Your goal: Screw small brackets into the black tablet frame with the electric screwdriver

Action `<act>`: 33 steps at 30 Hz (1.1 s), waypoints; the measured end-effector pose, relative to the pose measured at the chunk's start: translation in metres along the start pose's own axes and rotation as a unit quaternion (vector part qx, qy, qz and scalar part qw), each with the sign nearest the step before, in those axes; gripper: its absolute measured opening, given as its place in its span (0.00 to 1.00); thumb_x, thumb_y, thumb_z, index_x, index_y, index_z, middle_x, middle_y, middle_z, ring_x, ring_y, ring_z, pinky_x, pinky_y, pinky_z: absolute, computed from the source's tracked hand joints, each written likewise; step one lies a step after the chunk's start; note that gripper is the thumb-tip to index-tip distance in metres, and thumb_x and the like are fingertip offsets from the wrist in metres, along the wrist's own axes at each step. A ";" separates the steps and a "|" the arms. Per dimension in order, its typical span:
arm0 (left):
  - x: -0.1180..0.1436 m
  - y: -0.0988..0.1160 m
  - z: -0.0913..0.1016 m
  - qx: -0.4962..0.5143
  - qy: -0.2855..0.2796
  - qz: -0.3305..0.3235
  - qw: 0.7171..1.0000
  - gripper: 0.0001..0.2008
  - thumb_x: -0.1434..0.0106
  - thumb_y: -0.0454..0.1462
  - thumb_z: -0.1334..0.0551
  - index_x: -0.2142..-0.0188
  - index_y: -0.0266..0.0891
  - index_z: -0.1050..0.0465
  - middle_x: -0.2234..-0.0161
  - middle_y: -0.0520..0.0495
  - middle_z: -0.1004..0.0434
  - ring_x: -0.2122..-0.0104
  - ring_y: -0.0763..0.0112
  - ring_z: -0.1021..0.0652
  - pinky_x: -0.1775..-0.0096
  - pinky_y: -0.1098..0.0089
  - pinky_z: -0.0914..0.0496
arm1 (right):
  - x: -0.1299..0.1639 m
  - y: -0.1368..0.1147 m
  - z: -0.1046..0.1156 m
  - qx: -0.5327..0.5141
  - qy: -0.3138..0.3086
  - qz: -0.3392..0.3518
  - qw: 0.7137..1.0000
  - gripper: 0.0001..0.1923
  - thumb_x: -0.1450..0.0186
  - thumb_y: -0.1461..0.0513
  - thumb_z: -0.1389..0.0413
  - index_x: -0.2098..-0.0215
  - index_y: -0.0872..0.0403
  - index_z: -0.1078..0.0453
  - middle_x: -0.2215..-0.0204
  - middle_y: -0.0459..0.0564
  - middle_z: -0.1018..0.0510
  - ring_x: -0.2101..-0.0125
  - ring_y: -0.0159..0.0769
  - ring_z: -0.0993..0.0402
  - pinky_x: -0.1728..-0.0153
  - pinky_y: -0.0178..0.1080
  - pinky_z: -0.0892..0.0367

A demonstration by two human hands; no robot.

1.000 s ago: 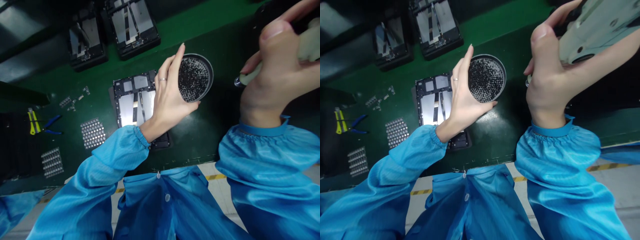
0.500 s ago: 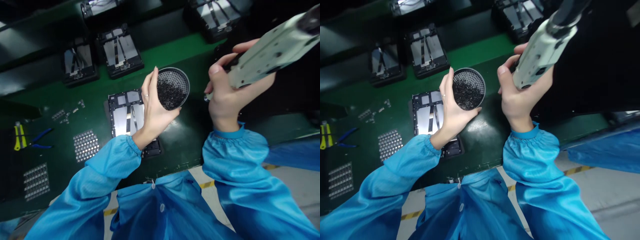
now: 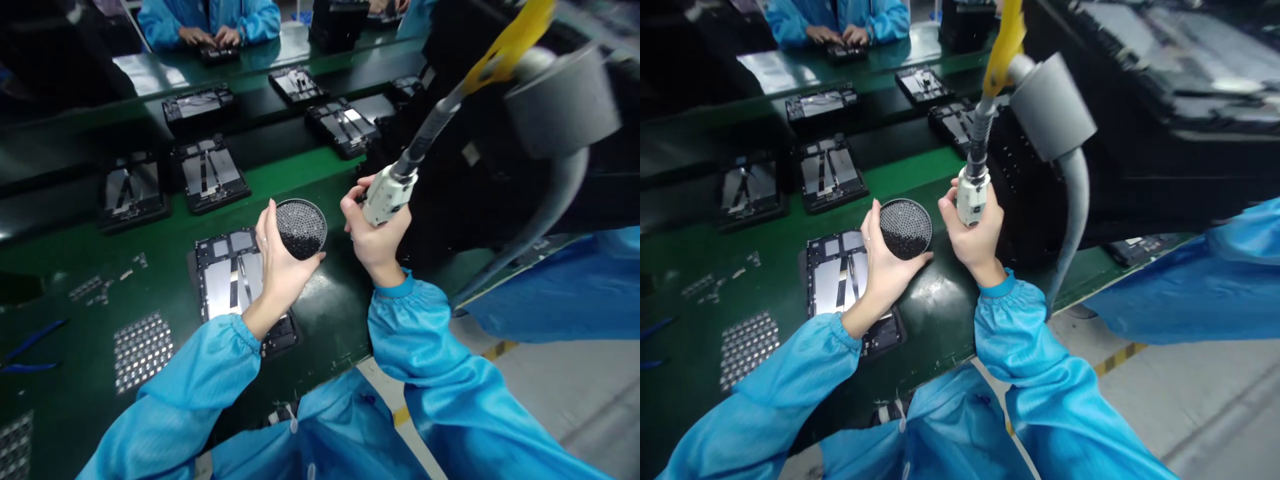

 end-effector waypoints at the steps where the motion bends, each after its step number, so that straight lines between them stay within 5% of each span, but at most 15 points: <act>1: 0.000 0.001 -0.001 -0.004 -0.016 -0.005 1.000 0.70 0.51 0.31 0.17 0.20 0.52 0.58 0.23 0.33 0.50 0.21 0.41 0.44 0.20 0.41 0.48 | 0.000 0.001 0.000 0.003 -0.002 0.003 1.000 0.36 0.28 0.44 0.39 0.39 0.66 0.36 0.53 0.55 0.27 0.58 0.11 0.29 0.51 0.20 0.23; 8: -0.009 0.005 -0.005 -0.067 -0.261 0.014 0.963 0.71 0.52 0.38 0.17 0.19 0.38 0.58 0.21 0.26 0.49 0.21 0.35 0.44 0.22 0.39 0.43 | 0.001 0.003 0.003 0.017 -0.013 0.004 1.000 0.35 0.25 0.45 0.44 0.37 0.69 0.35 0.55 0.55 0.29 0.52 0.12 0.33 0.46 0.18 0.26; 12: -0.027 0.007 -0.001 -0.078 -0.436 -0.022 0.896 0.74 0.53 0.38 0.16 0.17 0.42 0.61 0.19 0.28 0.50 0.20 0.37 0.45 0.21 0.33 0.55 | 0.004 0.007 0.002 0.025 -0.026 -0.001 0.999 0.35 0.24 0.45 0.45 0.37 0.69 0.34 0.54 0.55 0.30 0.53 0.11 0.34 0.48 0.17 0.27; 15: -0.034 0.011 0.003 -0.111 -0.510 -0.048 0.852 0.72 0.52 0.35 0.18 0.17 0.47 0.61 0.18 0.31 0.53 0.18 0.39 0.50 0.21 0.32 0.63 | 0.005 0.010 0.001 0.034 -0.034 -0.004 0.999 0.35 0.23 0.44 0.47 0.38 0.69 0.34 0.55 0.55 0.30 0.55 0.11 0.35 0.50 0.16 0.28; 18: -0.028 0.018 0.000 -0.169 -0.478 0.015 0.862 0.78 0.56 0.43 0.14 0.17 0.41 0.61 0.18 0.25 0.60 0.19 0.31 0.51 0.22 0.36 0.49 | 0.005 0.009 -0.001 0.039 -0.042 -0.005 0.998 0.36 0.23 0.43 0.47 0.39 0.69 0.34 0.56 0.55 0.30 0.55 0.10 0.36 0.51 0.16 0.29; 22: -0.015 0.032 -0.008 -0.249 -0.375 0.039 0.892 0.68 0.45 0.54 0.19 0.19 0.31 0.56 0.24 0.18 0.48 0.25 0.26 0.39 0.27 0.39 0.36 | 0.005 0.005 -0.001 0.039 -0.044 -0.008 0.998 0.35 0.23 0.43 0.48 0.40 0.69 0.34 0.57 0.55 0.30 0.55 0.10 0.36 0.51 0.16 0.29; 25: -0.018 0.036 -0.009 -0.262 -0.412 -0.012 0.873 0.64 0.45 0.46 0.19 0.20 0.34 0.53 0.26 0.25 0.41 0.26 0.33 0.34 0.26 0.43 0.36 | 0.006 0.006 0.000 0.042 -0.039 -0.006 0.998 0.35 0.23 0.43 0.48 0.40 0.69 0.34 0.56 0.54 0.30 0.55 0.10 0.36 0.51 0.15 0.29; 29: -0.029 0.032 0.001 -0.273 -0.442 -0.013 0.854 0.74 0.57 0.40 0.15 0.19 0.39 0.56 0.22 0.25 0.48 0.21 0.32 0.45 0.21 0.39 0.50 | 0.007 0.007 0.000 0.051 -0.040 0.004 0.998 0.35 0.23 0.43 0.48 0.39 0.69 0.34 0.56 0.55 0.30 0.55 0.10 0.36 0.51 0.15 0.29; 31: -0.031 0.032 0.003 -0.287 -0.421 0.018 0.860 0.72 0.52 0.47 0.16 0.19 0.32 0.55 0.25 0.17 0.47 0.23 0.23 0.41 0.26 0.34 0.42 | 0.006 0.006 -0.001 0.051 -0.038 0.008 0.998 0.36 0.23 0.44 0.47 0.38 0.69 0.34 0.56 0.55 0.30 0.55 0.10 0.35 0.51 0.15 0.29; 33: -0.030 0.035 0.001 -0.282 -0.417 0.025 0.864 0.66 0.47 0.49 0.19 0.20 0.28 0.52 0.28 0.17 0.40 0.27 0.25 0.34 0.29 0.37 0.35 | 0.006 0.002 -0.002 0.043 -0.032 0.011 0.999 0.36 0.24 0.44 0.45 0.38 0.70 0.34 0.55 0.55 0.29 0.55 0.10 0.34 0.51 0.15 0.28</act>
Point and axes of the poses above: each hand's wrist, its own x-axis away from the middle knuckle, its own z-axis out of the back of the hand, y = z × x, the point moved 3 cm from there along -x, towards the middle knuckle
